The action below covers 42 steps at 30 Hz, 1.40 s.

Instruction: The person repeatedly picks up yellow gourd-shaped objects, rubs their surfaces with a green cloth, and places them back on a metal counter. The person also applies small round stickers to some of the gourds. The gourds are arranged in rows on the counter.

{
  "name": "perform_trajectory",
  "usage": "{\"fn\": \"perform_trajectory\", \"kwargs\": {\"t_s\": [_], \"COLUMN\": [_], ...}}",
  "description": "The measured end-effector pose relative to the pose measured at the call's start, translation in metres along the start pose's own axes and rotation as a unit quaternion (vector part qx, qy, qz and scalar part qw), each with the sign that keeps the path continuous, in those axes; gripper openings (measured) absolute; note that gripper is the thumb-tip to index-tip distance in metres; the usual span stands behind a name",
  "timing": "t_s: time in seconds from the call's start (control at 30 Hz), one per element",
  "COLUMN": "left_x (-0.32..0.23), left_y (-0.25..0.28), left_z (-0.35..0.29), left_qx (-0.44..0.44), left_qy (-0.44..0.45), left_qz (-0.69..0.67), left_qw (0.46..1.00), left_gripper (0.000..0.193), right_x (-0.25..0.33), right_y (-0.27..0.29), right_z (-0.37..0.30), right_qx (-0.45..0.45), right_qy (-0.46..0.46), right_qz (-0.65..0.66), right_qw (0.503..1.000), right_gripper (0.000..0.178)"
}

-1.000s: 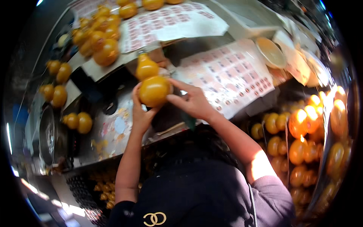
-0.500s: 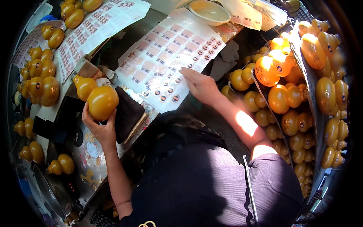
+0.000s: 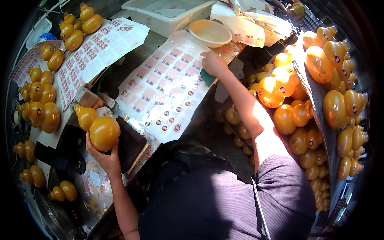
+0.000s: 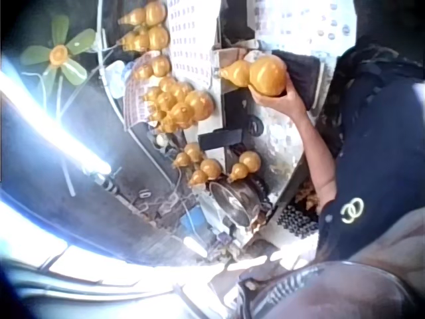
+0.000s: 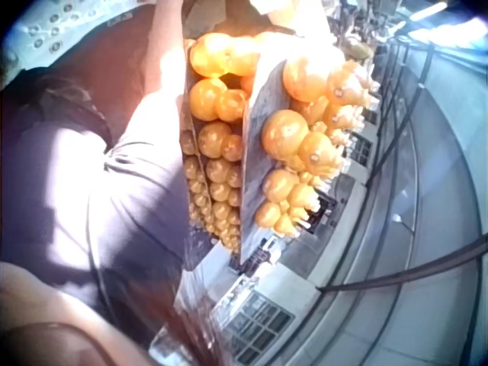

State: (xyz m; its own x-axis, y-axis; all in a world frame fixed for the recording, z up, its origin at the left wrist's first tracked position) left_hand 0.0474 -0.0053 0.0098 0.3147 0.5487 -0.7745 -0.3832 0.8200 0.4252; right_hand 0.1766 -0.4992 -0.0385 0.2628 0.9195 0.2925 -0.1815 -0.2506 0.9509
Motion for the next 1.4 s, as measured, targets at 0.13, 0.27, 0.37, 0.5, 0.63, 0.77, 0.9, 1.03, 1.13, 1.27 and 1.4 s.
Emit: {"fn": "perform_trajectory", "kwargs": {"t_s": [0.13,0.27,0.37,0.5,0.63,0.77,0.9,1.03,1.13,1.27,1.4], "left_x": [0.005,0.007,0.007,0.007,0.003,0.005,0.005,0.003,0.003,0.001,0.009], "left_y": [0.002,-0.003,-0.002,-0.002,-0.004,-0.003,-0.002,-0.001,-0.001,-0.002,0.001], "left_z": [-0.005,-0.005,-0.005,-0.006,-0.004,-0.003,-0.004,-0.002,-0.004,-0.004,-0.006], "left_qx": [-0.004,-0.003,-0.002,0.000,0.000,0.001,-0.003,0.007,0.009,0.004,0.001], "left_qy": [0.009,0.023,0.025,0.016,0.009,0.006,0.006,-0.007,0.000,0.000,-0.017], "left_qz": [0.002,-0.033,-0.041,-0.036,-0.032,-0.028,-0.031,-0.013,-0.014,-0.017,-0.028], "left_qw": [1.000,0.999,0.999,0.999,0.999,1.000,0.999,1.000,1.000,1.000,0.999], "left_gripper": [0.086,0.085,0.084,0.080,0.081,0.082,0.082,0.083,0.083,0.084,0.084], "right_x": [0.061,0.067,0.049,0.034,0.077,0.095,0.111,0.107,0.077,0.024,0.005], "right_y": [0.022,0.018,0.011,0.023,0.010,0.003,0.004,-0.012,0.004,-0.002,-0.070], "right_z": [-0.061,-0.131,-0.146,-0.143,-0.168,-0.187,-0.149,-0.150,-0.162,-0.171,-0.180], "right_qx": [-0.050,-0.024,-0.022,-0.068,0.029,0.068,0.109,0.126,0.086,0.063,0.173], "right_qy": [0.180,0.231,0.192,0.155,0.213,0.236,0.198,0.207,0.211,0.035,-0.265], "right_qz": [0.044,0.037,-0.012,-0.013,-0.005,0.079,-0.038,-0.097,-0.048,0.257,0.461], "right_qw": [0.981,0.972,0.981,0.986,0.977,0.966,0.973,0.965,0.973,0.964,0.829], "right_gripper": [0.033,0.039,0.042,0.038,0.037,0.041,0.046,0.046,0.038,0.028,0.055]}}
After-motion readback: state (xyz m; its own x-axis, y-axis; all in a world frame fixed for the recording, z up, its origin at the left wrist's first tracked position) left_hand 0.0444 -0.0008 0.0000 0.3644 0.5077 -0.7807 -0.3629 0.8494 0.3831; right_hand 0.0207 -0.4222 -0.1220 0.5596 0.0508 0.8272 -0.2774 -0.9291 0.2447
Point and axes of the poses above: each hand's wrist, its own z-axis towards the middle knuckle, its own y-axis out of the back of the hand, x = y × z, the point moved 9 cm from there along z, towards the middle knuckle, and after that the axes turned 5 degrees about -z, right-handed, at the moved point
